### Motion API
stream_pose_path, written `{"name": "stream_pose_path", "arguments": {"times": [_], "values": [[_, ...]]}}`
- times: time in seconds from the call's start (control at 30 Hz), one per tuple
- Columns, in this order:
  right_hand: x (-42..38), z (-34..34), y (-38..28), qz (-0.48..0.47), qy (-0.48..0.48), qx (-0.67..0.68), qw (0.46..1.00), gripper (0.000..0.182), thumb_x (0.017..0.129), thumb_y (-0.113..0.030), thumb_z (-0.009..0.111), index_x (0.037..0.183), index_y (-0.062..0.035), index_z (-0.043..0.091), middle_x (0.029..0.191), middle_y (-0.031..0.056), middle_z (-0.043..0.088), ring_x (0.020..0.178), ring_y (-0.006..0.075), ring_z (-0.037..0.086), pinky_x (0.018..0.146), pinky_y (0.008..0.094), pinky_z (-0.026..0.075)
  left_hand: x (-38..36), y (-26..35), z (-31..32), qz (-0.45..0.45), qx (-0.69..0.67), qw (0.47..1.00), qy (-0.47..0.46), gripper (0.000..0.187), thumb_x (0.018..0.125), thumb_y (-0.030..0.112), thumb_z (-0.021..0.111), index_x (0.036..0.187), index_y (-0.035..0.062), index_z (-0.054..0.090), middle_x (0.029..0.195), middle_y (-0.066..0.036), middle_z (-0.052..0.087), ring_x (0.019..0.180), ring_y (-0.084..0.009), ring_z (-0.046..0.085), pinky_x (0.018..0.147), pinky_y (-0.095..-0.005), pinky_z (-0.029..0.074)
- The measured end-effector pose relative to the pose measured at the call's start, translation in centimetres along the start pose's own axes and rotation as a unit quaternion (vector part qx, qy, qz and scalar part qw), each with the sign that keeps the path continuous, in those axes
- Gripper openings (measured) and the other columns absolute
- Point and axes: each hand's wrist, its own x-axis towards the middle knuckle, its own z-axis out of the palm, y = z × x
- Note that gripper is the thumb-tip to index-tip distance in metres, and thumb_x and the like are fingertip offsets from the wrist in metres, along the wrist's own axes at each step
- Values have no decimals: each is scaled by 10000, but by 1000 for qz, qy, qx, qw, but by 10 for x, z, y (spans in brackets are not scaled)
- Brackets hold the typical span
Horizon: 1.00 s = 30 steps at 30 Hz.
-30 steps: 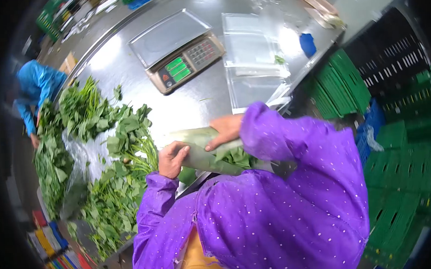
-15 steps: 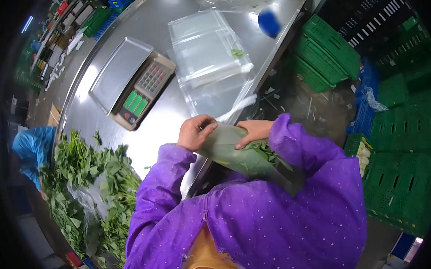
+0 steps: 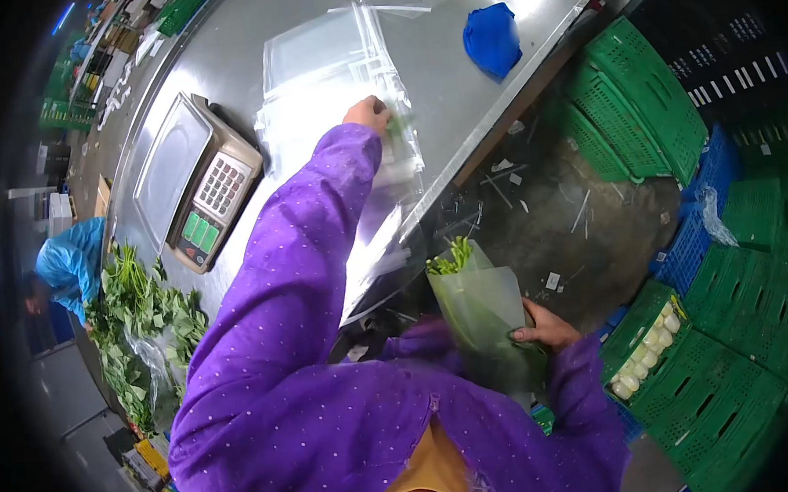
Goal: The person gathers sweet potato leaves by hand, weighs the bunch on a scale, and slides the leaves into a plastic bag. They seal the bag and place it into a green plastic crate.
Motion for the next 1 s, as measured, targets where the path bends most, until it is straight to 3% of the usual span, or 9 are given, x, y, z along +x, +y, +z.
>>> {"name": "stream_pose_path", "arguments": {"times": [0.17, 0.3, 0.37, 0.43, 0.47, 0.57, 0.6, 0.7, 1.0], "values": [[-4, -11, -16, 20, 7, 14, 1000, 902, 647, -229, 725, 1352, 39, 229, 1300, 131, 401, 1194, 216, 396, 1005, 318, 291, -50, -21, -82, 56, -298, 949, 81, 206, 788, 176, 642, 859, -13, 603, 755, -79, 611, 687, -151, 557, 609, -266, 441], [1, -1, -46, -39, -3, 14, 999, 854, 673, -228, 695, 1344, 43, 241, 1282, 131, 419, 1169, 220, 428, 981, 325, 331, -215, -160, -215, 29, 6, 942, 335, 250, 711, 87, 708, 929, 26, 601, 838, -102, 624, 800, -158, 595, 706, -290, 476], [8, -6, -48, -22, -6, 26, 999, 845, 677, -240, 691, 1339, 43, 250, 1270, 130, 430, 1144, 218, 452, 963, 325, 353, -318, -190, -253, -174, 373, 829, 378, 566, 669, 129, 743, 1176, 77, 495, 1129, -136, 553, 1017, -235, 546, 849, -381, 444], [24, -10, -51, -24, -1, 13, 1000, 833, 679, -266, 691, 1326, 47, 270, 1242, 127, 454, 1095, 214, 493, 922, 322, 396, -359, -198, -244, -158, 331, 835, 410, 621, 661, 125, 744, 1214, 57, 471, 1153, -158, 538, 1052, -290, 526, 907, -437, 410], [27, -2, -56, -20, 10, 6, 1000, 829, 681, -272, 692, 1323, 47, 275, 1238, 128, 457, 1091, 213, 496, 918, 322, 400, -355, -209, -228, -45, 143, 907, 393, 530, 684, 127, 721, 1161, 29, 511, 1143, -168, 541, 1065, -320, 516, 918, -444, 396], [34, 26, -79, -19, 40, -22, 999, 818, 689, -299, 694, 1312, 46, 292, 1215, 125, 471, 1066, 206, 507, 897, 320, 418, -298, -158, -153, 172, -4, 952, 255, 531, 648, 76, 722, 1147, 60, 543, 1167, -143, 527, 1129, -328, 458, 956, -412, 342], [34, 36, -84, -17, 40, -28, 999, 824, 684, -311, 700, 1309, 44, 297, 1218, 124, 469, 1071, 206, 505, 899, 321, 417, -279, -131, -139, 154, -25, 974, 165, 538, 660, 114, 724, 1166, 116, 543, 1233, -120, 481, 1169, -310, 419, 976, -409, 319], [32, 52, -86, -22, 37, -62, 997, 843, 664, -347, 718, 1298, 37, 317, 1195, 114, 481, 1046, 196, 512, 871, 313, 425, -220, -115, -90, 206, 173, 963, -4, 627, 785, 437, 567, 1335, 229, 352, 1419, -72, 258, 1323, -277, 204, 1065, -484, 150], [-40, 25, 25, -10, 161, -63, 985, 853, 620, -428, 738, 1251, 27, 387, 969, 36, 559, 777, 88, 521, 641, 218, 413, -90, -118, -96, 176, 271, 940, 108, 634, 759, 368, 621, 1321, 228, 361, 1422, -71, 251, 1326, -262, 196, 1067, -487, 141]]}}
